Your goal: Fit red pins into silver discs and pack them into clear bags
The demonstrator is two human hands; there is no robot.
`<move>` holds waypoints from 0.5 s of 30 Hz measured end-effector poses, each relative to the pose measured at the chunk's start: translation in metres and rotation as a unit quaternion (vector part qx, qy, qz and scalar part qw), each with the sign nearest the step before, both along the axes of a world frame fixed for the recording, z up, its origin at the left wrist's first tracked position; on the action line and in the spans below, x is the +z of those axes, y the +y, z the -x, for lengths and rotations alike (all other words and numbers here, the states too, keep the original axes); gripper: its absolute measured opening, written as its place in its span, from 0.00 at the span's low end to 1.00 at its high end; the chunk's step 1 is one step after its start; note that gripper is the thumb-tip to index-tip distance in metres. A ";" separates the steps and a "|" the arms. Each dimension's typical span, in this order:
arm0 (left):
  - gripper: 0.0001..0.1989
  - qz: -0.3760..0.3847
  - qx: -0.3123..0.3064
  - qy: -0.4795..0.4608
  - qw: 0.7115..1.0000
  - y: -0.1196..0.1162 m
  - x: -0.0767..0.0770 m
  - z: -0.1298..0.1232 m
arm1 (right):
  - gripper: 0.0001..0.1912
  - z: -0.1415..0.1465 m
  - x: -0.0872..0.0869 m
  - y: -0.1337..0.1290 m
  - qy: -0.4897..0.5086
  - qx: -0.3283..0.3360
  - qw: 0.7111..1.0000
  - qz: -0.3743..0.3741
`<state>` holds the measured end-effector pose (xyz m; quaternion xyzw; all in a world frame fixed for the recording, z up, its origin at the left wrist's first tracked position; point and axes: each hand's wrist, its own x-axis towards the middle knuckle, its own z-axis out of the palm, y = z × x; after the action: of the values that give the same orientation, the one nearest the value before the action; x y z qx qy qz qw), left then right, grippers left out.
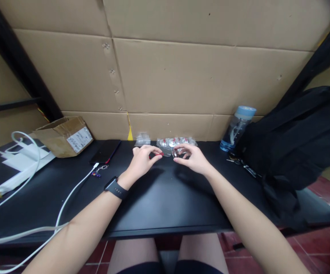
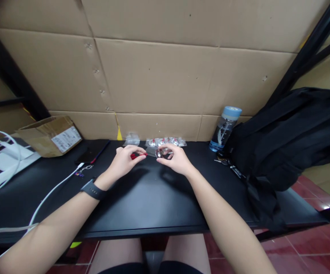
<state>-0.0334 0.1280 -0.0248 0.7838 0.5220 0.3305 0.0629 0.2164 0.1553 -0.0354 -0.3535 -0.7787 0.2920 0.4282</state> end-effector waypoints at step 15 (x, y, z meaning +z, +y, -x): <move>0.06 -0.008 -0.038 -0.122 0.992 -0.007 -0.005 -0.014 | 0.18 0.043 -0.002 -0.028 0.119 0.029 0.991 -0.049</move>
<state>-0.0190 0.1208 -0.0301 0.7574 0.4772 0.4255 0.1325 0.1739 0.1276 -0.0374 -0.2725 -0.7456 0.3056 0.5258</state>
